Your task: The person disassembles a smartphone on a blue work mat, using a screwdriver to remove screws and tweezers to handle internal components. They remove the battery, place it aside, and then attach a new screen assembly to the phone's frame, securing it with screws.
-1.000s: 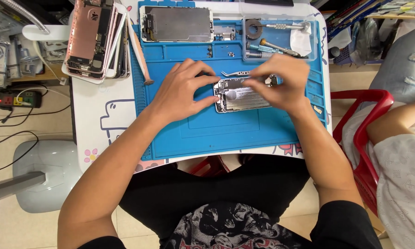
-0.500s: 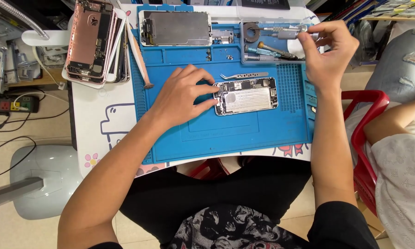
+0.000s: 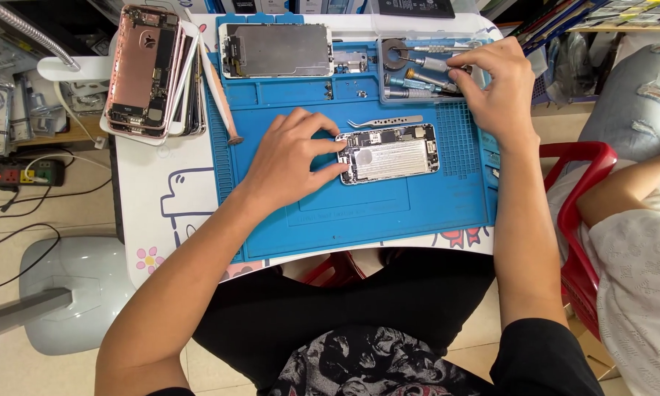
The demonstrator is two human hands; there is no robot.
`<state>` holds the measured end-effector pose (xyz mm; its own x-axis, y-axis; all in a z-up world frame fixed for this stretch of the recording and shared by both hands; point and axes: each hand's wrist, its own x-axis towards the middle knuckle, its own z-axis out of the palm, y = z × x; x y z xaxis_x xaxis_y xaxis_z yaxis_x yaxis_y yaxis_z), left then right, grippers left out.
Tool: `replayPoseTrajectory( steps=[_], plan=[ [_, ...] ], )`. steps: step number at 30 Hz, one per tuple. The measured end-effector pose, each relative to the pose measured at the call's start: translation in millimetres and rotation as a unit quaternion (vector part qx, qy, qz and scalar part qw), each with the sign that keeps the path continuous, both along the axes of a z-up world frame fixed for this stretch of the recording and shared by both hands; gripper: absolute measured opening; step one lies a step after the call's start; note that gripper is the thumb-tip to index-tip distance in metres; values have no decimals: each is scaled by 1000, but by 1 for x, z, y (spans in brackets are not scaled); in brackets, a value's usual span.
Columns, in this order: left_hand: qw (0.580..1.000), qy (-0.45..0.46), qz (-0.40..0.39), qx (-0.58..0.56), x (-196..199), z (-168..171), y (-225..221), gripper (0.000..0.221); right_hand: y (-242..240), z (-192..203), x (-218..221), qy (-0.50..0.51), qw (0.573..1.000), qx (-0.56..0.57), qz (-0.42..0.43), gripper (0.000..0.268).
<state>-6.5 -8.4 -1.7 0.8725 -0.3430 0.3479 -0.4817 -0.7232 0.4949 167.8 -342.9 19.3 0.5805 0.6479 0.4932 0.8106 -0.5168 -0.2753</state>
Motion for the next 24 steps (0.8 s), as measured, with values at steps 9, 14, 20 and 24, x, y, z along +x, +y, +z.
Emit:
replayPoseTrajectory(
  steps=[9, 14, 20, 24],
  plan=[
    [1000, 6, -4, 12, 0, 5, -2, 57, 16, 19, 21, -14, 997, 69, -3, 11],
    [1000, 24, 11, 9, 2, -2, -2, 76, 24, 7, 95, 15, 994, -85, -62, 28],
    [999, 44, 7, -15, 1, 3, 0, 71, 43, -2, 131, 145, 966, -199, -77, 45],
    [998, 58, 7, -5, 4, 4, 1, 70, 67, 47, 105, 249, 943, -187, -120, 45]
  ],
)
